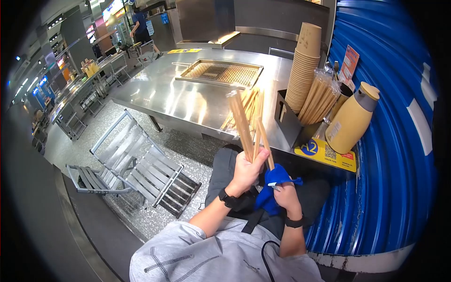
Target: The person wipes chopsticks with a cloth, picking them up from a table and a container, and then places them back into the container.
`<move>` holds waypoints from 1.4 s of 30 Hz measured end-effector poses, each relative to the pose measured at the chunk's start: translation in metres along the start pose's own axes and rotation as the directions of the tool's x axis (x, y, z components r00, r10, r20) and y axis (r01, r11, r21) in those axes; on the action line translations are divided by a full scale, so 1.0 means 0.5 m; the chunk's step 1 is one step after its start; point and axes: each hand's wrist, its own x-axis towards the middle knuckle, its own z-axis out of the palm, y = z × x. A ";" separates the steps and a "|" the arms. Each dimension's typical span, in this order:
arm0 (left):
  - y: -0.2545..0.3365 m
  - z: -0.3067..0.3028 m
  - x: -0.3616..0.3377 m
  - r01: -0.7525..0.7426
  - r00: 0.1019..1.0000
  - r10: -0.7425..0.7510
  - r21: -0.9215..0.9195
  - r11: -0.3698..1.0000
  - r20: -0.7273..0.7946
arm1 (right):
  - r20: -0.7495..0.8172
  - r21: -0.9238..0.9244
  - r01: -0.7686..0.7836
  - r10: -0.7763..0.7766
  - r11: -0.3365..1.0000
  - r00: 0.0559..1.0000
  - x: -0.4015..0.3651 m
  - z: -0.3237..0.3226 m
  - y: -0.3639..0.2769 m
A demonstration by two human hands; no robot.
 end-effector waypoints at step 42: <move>-0.036 -0.028 0.007 0.064 0.991 -0.055 0.073 0.995 -0.121 | -0.182 0.163 -0.291 0.318 0.943 0.930 -0.043 0.053 0.017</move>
